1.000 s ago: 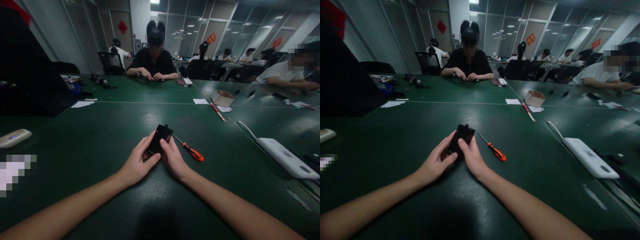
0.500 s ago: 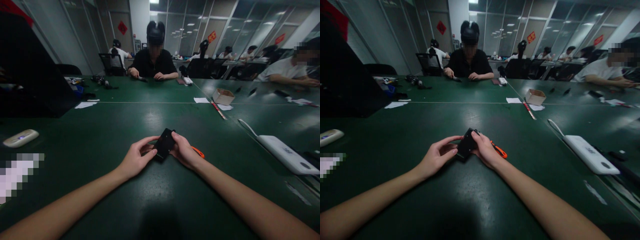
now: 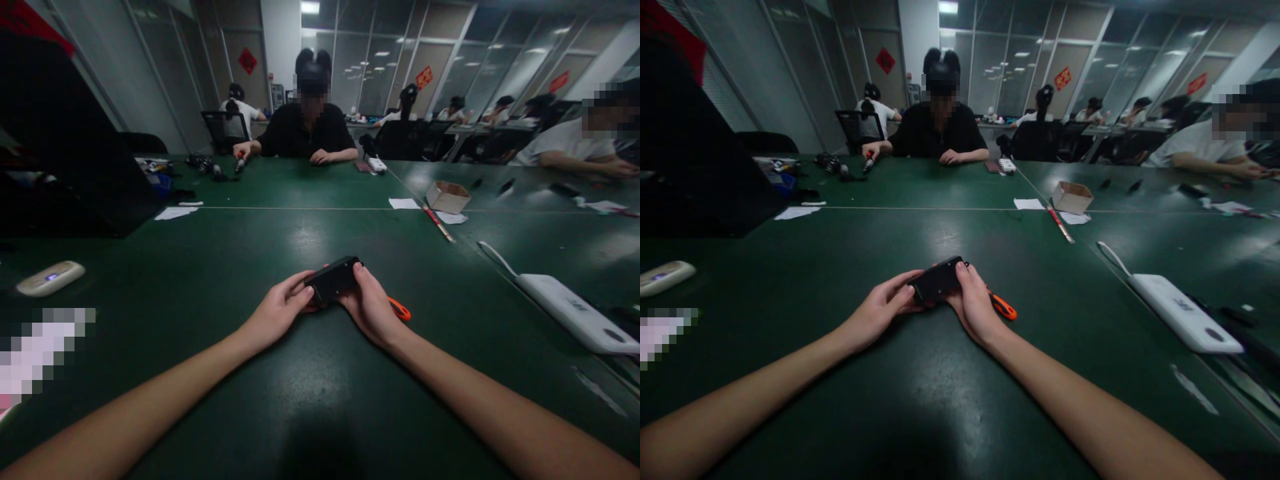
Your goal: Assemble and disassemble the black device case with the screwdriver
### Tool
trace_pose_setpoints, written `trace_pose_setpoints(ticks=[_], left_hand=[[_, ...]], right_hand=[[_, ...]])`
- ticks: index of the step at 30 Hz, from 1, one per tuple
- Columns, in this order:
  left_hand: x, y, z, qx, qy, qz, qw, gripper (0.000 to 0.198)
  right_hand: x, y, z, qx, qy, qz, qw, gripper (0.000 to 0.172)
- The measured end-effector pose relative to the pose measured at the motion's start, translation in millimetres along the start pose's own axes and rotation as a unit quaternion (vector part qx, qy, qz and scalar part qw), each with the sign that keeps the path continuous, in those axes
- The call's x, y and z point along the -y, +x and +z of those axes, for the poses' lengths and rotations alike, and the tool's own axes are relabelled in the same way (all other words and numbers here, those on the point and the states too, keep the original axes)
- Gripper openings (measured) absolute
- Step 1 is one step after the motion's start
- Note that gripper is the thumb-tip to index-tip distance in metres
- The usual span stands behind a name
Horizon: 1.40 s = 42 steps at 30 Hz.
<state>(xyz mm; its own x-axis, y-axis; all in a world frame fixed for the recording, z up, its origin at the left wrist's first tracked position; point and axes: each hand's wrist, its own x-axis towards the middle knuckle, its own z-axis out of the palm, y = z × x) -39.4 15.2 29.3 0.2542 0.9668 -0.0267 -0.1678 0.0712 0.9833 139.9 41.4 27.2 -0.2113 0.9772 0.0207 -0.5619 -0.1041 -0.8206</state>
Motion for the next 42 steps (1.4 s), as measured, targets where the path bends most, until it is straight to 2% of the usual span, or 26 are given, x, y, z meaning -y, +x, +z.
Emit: trace_pose_setpoints(ticks=[8,13,19,22,24,26,30,33,35,38,40,42], left_hand=[[10.5,1.7,-10.0,-0.102,0.000,0.064,0.993,0.045],[2.5,-2.4,-8.5,-0.143,0.086,0.090,0.982,0.043],[1.4,-5.7,-7.1,-0.152,0.097,0.123,0.976,0.039],[3.7,-4.8,-7.5,-0.150,0.059,0.143,0.976,0.040],[5.3,-3.5,-8.0,-0.143,0.026,0.153,0.977,0.040],[7.1,-1.8,-9.1,-0.125,-0.005,0.151,0.981,0.042],[10.2,1.5,-12.2,-0.051,-0.034,0.139,0.988,0.065],[11.1,1.5,-12.4,0.041,0.031,0.124,0.991,0.081],[10.6,-0.2,-11.2,0.067,0.082,0.100,0.989,0.073],[7.8,-3.4,-8.8,0.064,0.116,0.081,0.988,0.059],[5.3,-4.5,-7.7,0.073,0.103,0.081,0.989,0.055],[3.1,-3.9,-7.4,0.066,0.072,0.075,0.992,0.051]], right_hand=[[0.1,-2.6,-6.2,0.040,-0.088,0.030,0.995,0.028],[1.4,-3.5,-6.9,0.042,-0.155,0.022,0.987,0.035],[3.7,-8.1,-5.3,0.107,-0.278,0.032,0.954,0.036],[7.1,-12.7,-2.9,0.178,-0.328,0.051,0.926,0.035],[9.7,-14.5,-1.6,0.221,-0.332,0.079,0.914,0.035],[11.4,-14.6,-1.0,0.236,-0.317,0.100,0.913,0.037],[10.1,-13.0,-0.3,0.203,-0.291,0.075,0.932,0.041],[5.7,-14.6,1.7,0.185,-0.260,0.049,0.946,0.044],[2.0,-16.7,3.0,0.200,-0.241,0.053,0.948,0.046],[-2.8,-19.2,3.8,0.234,-0.253,0.061,0.937,0.048],[-3.1,-20.1,4.1,0.239,-0.295,0.053,0.924,0.047],[1.9,-21.1,5.0,0.231,-0.383,0.028,0.894,0.042]])
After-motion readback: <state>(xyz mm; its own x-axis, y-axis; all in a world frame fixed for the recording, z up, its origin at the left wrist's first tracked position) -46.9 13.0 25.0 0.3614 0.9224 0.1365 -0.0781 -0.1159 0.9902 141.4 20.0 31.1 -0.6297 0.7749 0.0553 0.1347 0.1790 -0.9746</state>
